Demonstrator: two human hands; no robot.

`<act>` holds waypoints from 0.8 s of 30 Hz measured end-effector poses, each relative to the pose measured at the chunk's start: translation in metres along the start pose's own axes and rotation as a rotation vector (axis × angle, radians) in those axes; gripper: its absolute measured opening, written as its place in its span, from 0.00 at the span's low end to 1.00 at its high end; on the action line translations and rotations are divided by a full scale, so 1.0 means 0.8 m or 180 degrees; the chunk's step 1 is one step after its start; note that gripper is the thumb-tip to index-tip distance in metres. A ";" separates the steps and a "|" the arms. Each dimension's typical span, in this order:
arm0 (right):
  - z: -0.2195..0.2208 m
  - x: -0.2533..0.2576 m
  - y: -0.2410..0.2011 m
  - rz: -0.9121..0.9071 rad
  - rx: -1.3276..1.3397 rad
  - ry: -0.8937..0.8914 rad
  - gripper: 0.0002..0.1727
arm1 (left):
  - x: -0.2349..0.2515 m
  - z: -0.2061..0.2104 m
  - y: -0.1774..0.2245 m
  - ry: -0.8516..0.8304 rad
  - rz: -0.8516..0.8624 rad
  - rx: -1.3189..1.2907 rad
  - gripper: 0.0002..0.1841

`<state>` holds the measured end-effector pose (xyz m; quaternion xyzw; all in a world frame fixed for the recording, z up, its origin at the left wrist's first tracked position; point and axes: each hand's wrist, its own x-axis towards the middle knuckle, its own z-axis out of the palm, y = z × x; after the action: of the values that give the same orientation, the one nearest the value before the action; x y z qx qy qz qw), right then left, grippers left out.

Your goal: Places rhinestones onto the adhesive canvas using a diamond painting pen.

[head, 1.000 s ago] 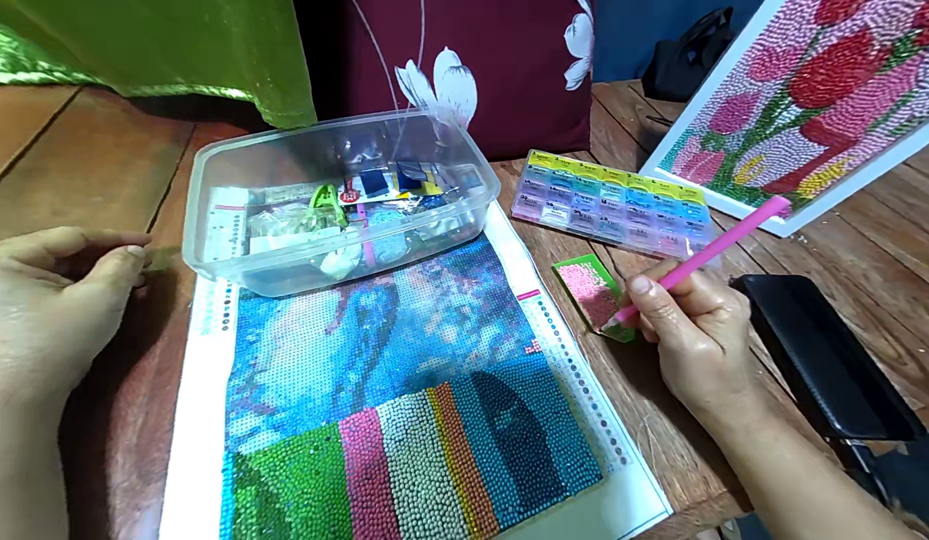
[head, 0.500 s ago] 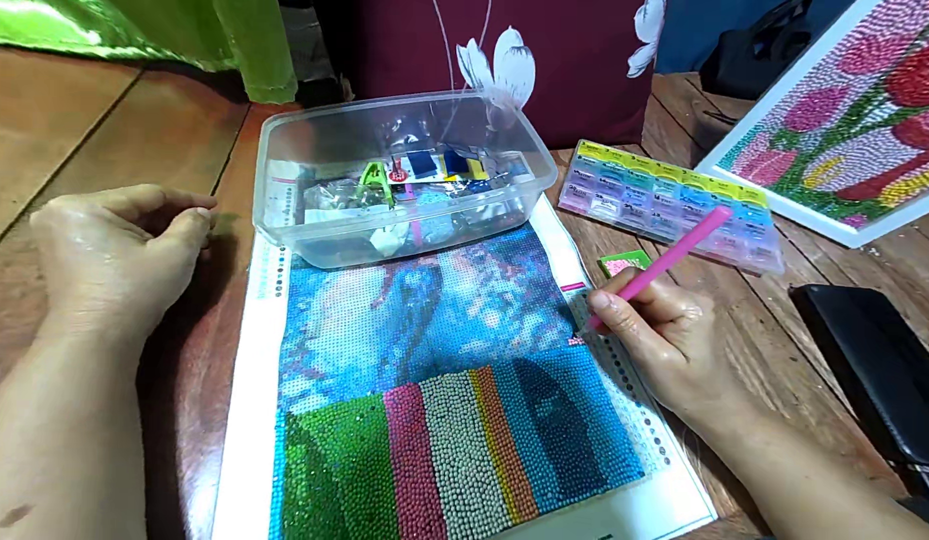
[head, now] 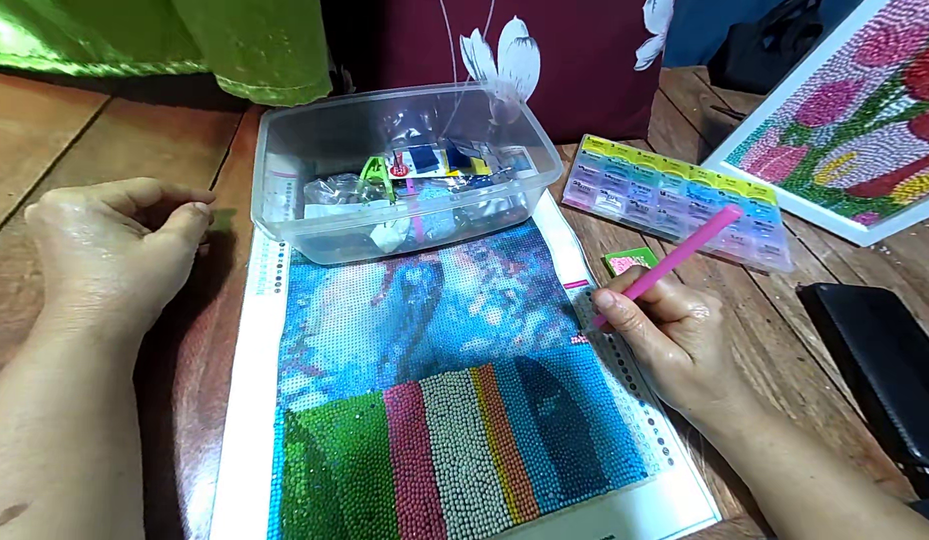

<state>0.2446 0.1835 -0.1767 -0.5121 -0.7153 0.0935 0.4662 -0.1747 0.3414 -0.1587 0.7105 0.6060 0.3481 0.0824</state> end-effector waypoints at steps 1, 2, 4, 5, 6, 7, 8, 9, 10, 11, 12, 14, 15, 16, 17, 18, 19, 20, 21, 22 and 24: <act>0.000 0.000 0.000 0.0003 0.0005 -0.0002 0.15 | 0.000 0.000 0.001 0.0000 -0.0005 0.0009 0.17; 0.000 0.000 0.000 0.0006 0.0002 -0.0015 0.15 | 0.000 0.000 0.002 0.0000 -0.0016 0.0018 0.17; 0.000 0.000 0.000 -0.0008 -0.0024 -0.0056 0.15 | -0.001 -0.001 0.004 0.0002 -0.0050 0.0024 0.16; 0.000 0.000 0.000 -0.0019 -0.0040 -0.0076 0.16 | -0.001 -0.001 0.004 -0.0007 -0.0060 0.0016 0.16; -0.001 0.000 0.001 -0.0031 -0.0059 -0.0086 0.16 | -0.001 -0.001 0.003 -0.0006 -0.0055 0.0008 0.16; -0.001 -0.001 0.001 -0.0038 -0.0071 -0.0096 0.17 | 0.000 -0.001 0.002 -0.0001 -0.0046 0.0004 0.16; 0.000 -0.001 0.001 -0.0041 -0.0075 -0.0098 0.17 | 0.000 -0.001 0.001 -0.0006 -0.0034 -0.0001 0.17; 0.000 -0.001 0.001 -0.0035 -0.0084 -0.0100 0.17 | 0.000 -0.001 0.002 -0.0010 -0.0032 -0.0003 0.17; 0.000 -0.001 0.001 -0.0030 -0.0087 -0.0101 0.17 | 0.000 -0.001 0.003 -0.0015 -0.0044 0.0002 0.17; 0.000 -0.001 0.001 -0.0029 -0.0094 -0.0102 0.17 | 0.000 -0.001 0.004 -0.0014 -0.0060 0.0012 0.16; 0.000 -0.001 0.000 -0.0045 -0.0107 -0.0102 0.17 | -0.001 -0.001 0.005 -0.0013 -0.0074 0.0014 0.16; 0.000 -0.001 0.000 -0.0132 -0.0129 -0.0119 0.17 | 0.000 -0.001 0.005 -0.0014 -0.0086 0.0019 0.17; 0.000 0.000 -0.001 -0.0188 -0.0144 -0.0135 0.17 | 0.000 -0.001 0.003 -0.0013 -0.0079 0.0020 0.17; -0.001 0.000 -0.001 -0.0238 -0.0173 -0.0155 0.16 | 0.000 -0.001 0.002 -0.0011 -0.0065 0.0014 0.17; -0.001 -0.001 -0.002 -0.0275 -0.0212 -0.0174 0.17 | 0.001 -0.001 0.000 -0.0012 -0.0047 0.0013 0.17; -0.001 -0.001 -0.001 -0.0300 -0.0229 -0.0181 0.17 | 0.001 -0.001 -0.002 -0.0013 -0.0029 -0.0005 0.17; -0.001 -0.001 -0.001 -0.0304 -0.0225 -0.0178 0.17 | 0.001 -0.001 -0.003 -0.0012 -0.0017 -0.0007 0.18; -0.001 -0.002 -0.001 -0.0277 -0.0179 -0.0171 0.17 | 0.002 0.000 -0.004 -0.0011 -0.0006 0.0001 0.18; -0.002 -0.002 0.001 -0.0211 -0.0092 -0.0151 0.17 | 0.002 -0.001 -0.003 -0.0011 -0.0007 0.0005 0.18; -0.003 -0.002 0.002 -0.0111 0.0048 -0.0108 0.15 | 0.002 -0.001 -0.003 -0.0009 -0.0013 0.0004 0.18; -0.009 -0.002 0.002 0.0169 0.0440 0.0076 0.11 | 0.001 -0.001 0.001 -0.0009 -0.0032 0.0001 0.17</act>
<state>0.2510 0.1803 -0.1748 -0.4986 -0.6877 0.1488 0.5063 -0.1747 0.3418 -0.1575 0.7080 0.6094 0.3466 0.0850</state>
